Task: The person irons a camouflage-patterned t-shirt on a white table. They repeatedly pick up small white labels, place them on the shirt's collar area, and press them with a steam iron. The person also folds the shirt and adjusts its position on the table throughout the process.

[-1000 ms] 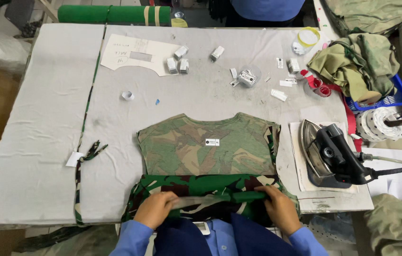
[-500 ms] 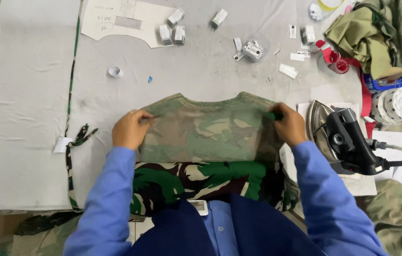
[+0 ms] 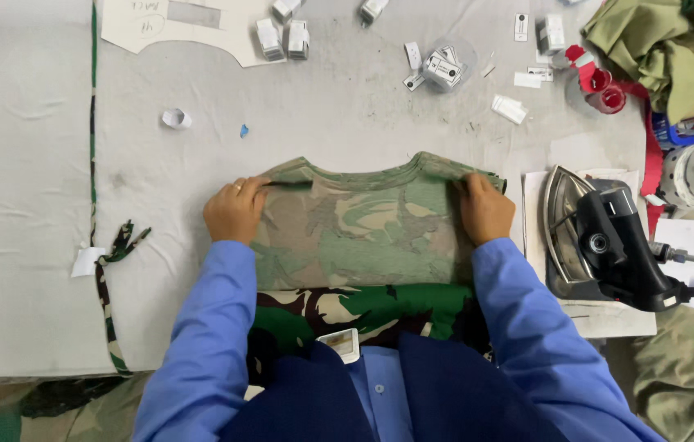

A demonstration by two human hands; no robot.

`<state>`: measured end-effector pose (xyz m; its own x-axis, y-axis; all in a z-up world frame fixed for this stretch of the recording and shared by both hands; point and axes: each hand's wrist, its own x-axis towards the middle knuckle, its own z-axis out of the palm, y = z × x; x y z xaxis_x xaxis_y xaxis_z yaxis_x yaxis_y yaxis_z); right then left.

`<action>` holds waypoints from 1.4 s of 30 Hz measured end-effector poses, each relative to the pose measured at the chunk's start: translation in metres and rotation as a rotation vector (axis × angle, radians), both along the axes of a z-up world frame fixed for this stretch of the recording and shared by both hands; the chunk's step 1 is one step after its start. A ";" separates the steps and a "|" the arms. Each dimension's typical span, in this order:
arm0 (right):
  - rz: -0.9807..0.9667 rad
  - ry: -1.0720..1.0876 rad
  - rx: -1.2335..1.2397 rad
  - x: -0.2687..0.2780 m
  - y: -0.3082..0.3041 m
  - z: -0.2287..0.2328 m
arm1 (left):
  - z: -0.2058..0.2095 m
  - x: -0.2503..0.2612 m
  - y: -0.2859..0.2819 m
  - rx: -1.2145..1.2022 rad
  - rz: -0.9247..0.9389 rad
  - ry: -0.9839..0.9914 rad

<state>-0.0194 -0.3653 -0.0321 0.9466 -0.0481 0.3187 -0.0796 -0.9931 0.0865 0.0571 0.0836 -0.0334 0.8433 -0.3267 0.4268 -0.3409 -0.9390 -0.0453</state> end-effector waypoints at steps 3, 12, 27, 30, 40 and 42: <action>-0.068 0.090 0.073 -0.003 -0.004 -0.012 | 0.024 0.007 -0.016 -0.124 0.074 0.457; 0.145 -0.035 0.211 -0.018 0.055 0.058 | 0.094 -0.030 -0.081 -0.127 -0.211 0.197; 0.189 -0.029 0.132 0.192 -0.041 0.028 | 0.002 -0.055 -0.244 -0.308 -0.671 0.321; 0.245 0.092 0.028 0.229 -0.045 0.016 | 0.003 -0.085 -0.282 0.185 -0.785 0.564; 0.242 0.197 0.001 0.237 -0.039 0.004 | -0.001 -0.086 -0.271 -0.132 -0.557 0.493; 0.243 0.170 0.103 0.236 -0.037 0.009 | 0.007 -0.099 -0.277 0.104 -0.795 0.499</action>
<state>0.2168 -0.4024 -0.0231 0.9737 0.1620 0.1599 0.1678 -0.9855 -0.0233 -0.0419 -0.1938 -0.0262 0.4347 -0.9005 0.0132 -0.8820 -0.4227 0.2083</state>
